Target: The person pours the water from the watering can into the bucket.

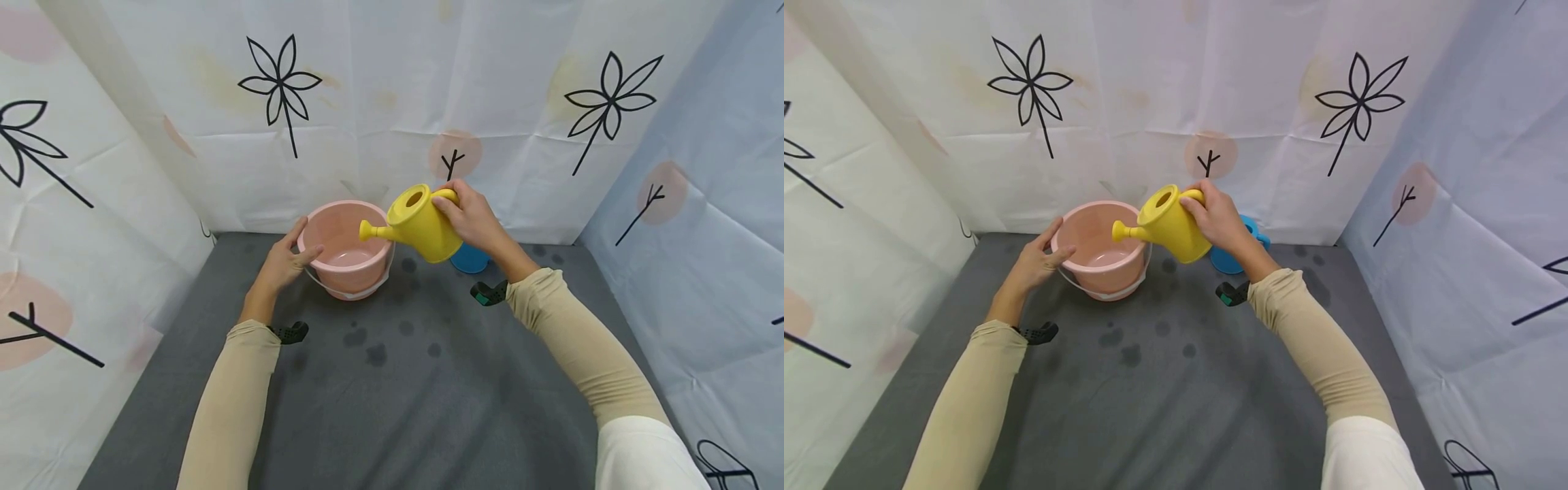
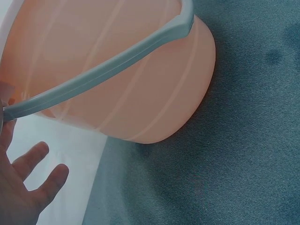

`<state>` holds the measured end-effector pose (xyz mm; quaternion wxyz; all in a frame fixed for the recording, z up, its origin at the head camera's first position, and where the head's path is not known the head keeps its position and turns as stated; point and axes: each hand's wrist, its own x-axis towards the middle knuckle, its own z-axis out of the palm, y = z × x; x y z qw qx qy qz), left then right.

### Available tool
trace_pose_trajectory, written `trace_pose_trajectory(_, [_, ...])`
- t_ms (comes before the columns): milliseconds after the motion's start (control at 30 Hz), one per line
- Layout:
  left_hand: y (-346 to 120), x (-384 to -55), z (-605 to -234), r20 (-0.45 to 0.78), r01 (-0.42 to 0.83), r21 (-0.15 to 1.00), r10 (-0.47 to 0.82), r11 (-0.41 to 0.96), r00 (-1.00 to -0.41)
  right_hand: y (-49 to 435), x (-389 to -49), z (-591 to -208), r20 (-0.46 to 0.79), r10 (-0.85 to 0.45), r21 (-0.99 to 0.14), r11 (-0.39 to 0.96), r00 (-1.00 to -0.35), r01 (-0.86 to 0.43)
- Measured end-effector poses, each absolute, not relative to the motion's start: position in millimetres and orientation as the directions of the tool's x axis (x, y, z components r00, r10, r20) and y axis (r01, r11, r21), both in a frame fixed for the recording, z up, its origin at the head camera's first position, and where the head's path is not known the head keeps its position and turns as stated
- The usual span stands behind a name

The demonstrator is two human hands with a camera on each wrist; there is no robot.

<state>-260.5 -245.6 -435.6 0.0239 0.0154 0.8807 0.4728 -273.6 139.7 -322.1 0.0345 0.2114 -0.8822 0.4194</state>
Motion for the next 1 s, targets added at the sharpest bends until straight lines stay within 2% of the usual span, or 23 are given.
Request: trace_pose_trajectory(1000, [-244.8, -259.1, -434.2, -0.039, -0.004, 0.835, 0.051, 0.551, -0.998, 134.8, -278.1, -319.7, 0.321, -0.322, -0.697, 0.556, -0.891, -0.452])
